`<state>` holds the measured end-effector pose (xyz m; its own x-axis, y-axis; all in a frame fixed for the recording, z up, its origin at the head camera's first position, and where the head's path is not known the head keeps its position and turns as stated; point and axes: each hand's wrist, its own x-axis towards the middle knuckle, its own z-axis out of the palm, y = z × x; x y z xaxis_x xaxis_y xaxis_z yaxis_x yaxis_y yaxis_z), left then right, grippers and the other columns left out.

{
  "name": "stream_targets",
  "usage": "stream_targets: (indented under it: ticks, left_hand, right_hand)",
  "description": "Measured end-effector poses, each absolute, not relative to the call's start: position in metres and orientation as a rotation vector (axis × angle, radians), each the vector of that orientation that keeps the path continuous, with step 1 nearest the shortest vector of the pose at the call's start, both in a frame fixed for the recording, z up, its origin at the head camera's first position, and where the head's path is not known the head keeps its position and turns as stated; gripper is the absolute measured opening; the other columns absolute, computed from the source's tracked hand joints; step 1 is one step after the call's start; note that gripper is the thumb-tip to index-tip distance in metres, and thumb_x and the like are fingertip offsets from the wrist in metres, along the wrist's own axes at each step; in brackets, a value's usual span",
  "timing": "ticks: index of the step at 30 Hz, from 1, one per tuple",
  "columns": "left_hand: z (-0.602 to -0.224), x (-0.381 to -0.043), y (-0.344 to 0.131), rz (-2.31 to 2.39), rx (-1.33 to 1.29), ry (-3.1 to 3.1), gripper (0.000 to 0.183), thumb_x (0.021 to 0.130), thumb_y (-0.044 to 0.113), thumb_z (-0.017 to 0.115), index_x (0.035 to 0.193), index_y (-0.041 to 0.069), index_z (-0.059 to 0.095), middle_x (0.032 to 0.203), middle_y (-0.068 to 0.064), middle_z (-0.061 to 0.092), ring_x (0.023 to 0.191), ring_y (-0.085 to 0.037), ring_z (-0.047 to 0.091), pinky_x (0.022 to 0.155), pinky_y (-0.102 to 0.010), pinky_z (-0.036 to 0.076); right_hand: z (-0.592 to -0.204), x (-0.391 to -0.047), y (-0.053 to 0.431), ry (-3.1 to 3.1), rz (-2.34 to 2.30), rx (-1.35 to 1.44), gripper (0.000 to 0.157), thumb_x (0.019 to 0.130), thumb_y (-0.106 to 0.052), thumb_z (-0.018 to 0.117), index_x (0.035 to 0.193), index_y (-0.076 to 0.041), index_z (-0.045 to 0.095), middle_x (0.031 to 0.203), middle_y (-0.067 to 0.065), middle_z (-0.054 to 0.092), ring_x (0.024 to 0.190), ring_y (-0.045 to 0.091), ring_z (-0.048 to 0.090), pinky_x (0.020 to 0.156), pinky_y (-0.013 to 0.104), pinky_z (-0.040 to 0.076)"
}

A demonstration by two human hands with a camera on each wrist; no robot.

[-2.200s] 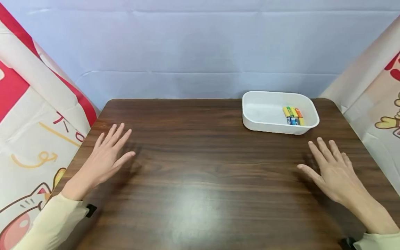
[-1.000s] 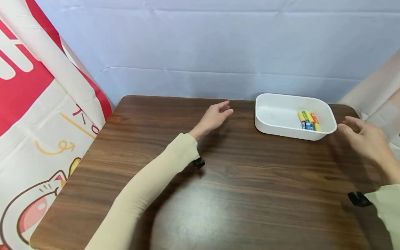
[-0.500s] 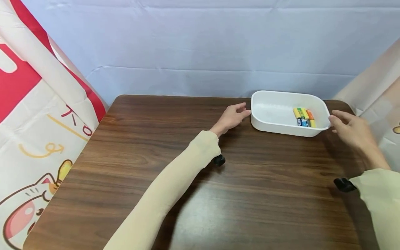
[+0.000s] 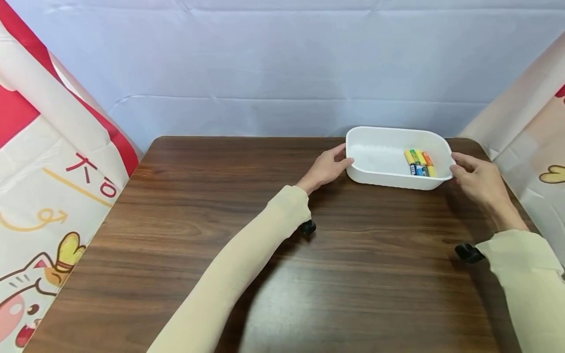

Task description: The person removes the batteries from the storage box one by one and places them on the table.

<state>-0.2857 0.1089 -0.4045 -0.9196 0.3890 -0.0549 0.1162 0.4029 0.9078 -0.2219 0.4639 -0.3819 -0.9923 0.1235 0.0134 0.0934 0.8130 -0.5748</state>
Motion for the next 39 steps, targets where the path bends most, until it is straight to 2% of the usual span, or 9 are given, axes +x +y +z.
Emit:
stream_targets:
  ticks: [13,20,24,26,27,29,31,36,39]
  left_hand:
    - [-0.399,-0.284,0.1,1.398,0.489,2.391,0.067,0.106,0.031,0.06,0.164,0.019,0.029,0.16,-0.001,0.043,0.141,-0.016,0.047,0.104,-0.028,0.045]
    - [-0.397,-0.279,0.093,1.302,0.533,2.396,0.07,0.107,0.029,0.06,0.166,0.019,0.024,0.156,-0.004,0.049,0.11,-0.015,0.061,0.084,-0.028,0.047]
    - [-0.396,-0.277,0.086,1.262,0.579,2.406,0.071,0.106,0.027,0.06,0.166,0.015,0.023,0.161,-0.005,0.042,0.126,-0.016,0.056,0.09,-0.028,0.045]
    - [-0.396,-0.275,0.082,1.238,0.59,2.416,0.072,0.106,0.027,0.061,0.166,0.013,0.022,0.164,-0.005,0.038,0.135,-0.016,0.052,0.094,-0.028,0.045]
    - [-0.395,-0.274,0.079,1.229,0.591,2.416,0.073,0.106,0.027,0.061,0.166,0.013,0.021,0.165,-0.005,0.036,0.136,-0.016,0.051,0.095,-0.028,0.045]
    - [-0.395,-0.272,0.074,1.221,0.599,2.413,0.075,0.105,0.027,0.062,0.166,0.012,0.02,0.164,-0.006,0.037,0.13,-0.017,0.057,0.091,-0.028,0.047]
    - [-0.395,-0.27,0.068,1.214,0.626,2.408,0.076,0.105,0.026,0.063,0.165,0.01,0.019,0.163,-0.009,0.039,0.127,-0.019,0.06,0.089,-0.026,0.049]
    - [-0.395,-0.262,0.053,1.22,0.696,2.387,0.078,0.104,0.024,0.065,0.165,0.007,0.018,0.163,-0.012,0.037,0.126,-0.02,0.061,0.086,-0.023,0.05]
    - [-0.395,-0.255,0.044,1.227,0.705,2.373,0.08,0.103,0.023,0.066,0.165,0.007,0.018,0.164,-0.013,0.035,0.125,-0.02,0.062,0.084,-0.022,0.05]
  right_hand:
    - [-0.382,-0.214,0.458,-2.914,1.015,-0.11,0.056,0.106,-0.023,0.053,0.147,0.013,0.044,0.08,-0.041,0.051,0.066,-0.011,0.056,0.057,0.014,0.043]
    - [-0.385,-0.203,0.449,-2.928,0.882,-0.112,0.053,0.105,-0.022,0.054,0.146,0.012,0.048,0.091,-0.003,0.07,0.067,-0.009,0.053,0.056,0.018,0.043]
    - [-0.385,-0.195,0.444,-2.925,0.872,-0.073,0.052,0.105,-0.019,0.056,0.145,0.013,0.048,0.1,0.016,0.071,0.067,-0.007,0.054,0.055,0.019,0.042]
    - [-0.385,-0.191,0.441,-2.925,0.881,-0.064,0.052,0.105,-0.019,0.056,0.145,0.012,0.049,0.096,0.005,0.071,0.067,-0.006,0.056,0.055,0.019,0.042]
    - [-0.385,-0.19,0.44,-2.925,0.894,-0.052,0.052,0.105,-0.019,0.057,0.146,0.012,0.048,0.098,0.01,0.072,0.068,-0.006,0.056,0.056,0.02,0.041]
    - [-0.386,-0.187,0.436,-2.921,0.916,-0.049,0.053,0.104,-0.02,0.058,0.146,0.011,0.048,0.094,-0.005,0.07,0.069,-0.005,0.057,0.056,0.019,0.042]
    - [-0.386,-0.184,0.433,-2.922,0.925,-0.041,0.053,0.104,-0.019,0.059,0.146,0.011,0.048,0.093,-0.009,0.068,0.069,-0.004,0.058,0.056,0.019,0.042]
    - [-0.387,-0.177,0.424,-2.925,0.928,0.034,0.052,0.102,-0.014,0.061,0.144,0.015,0.048,0.103,0.028,0.07,0.07,-0.008,0.056,0.056,0.016,0.042]
    - [-0.386,-0.173,0.419,-2.935,0.936,0.081,0.052,0.101,-0.012,0.062,0.143,0.016,0.048,0.109,0.038,0.067,0.073,-0.013,0.053,0.057,0.013,0.042]
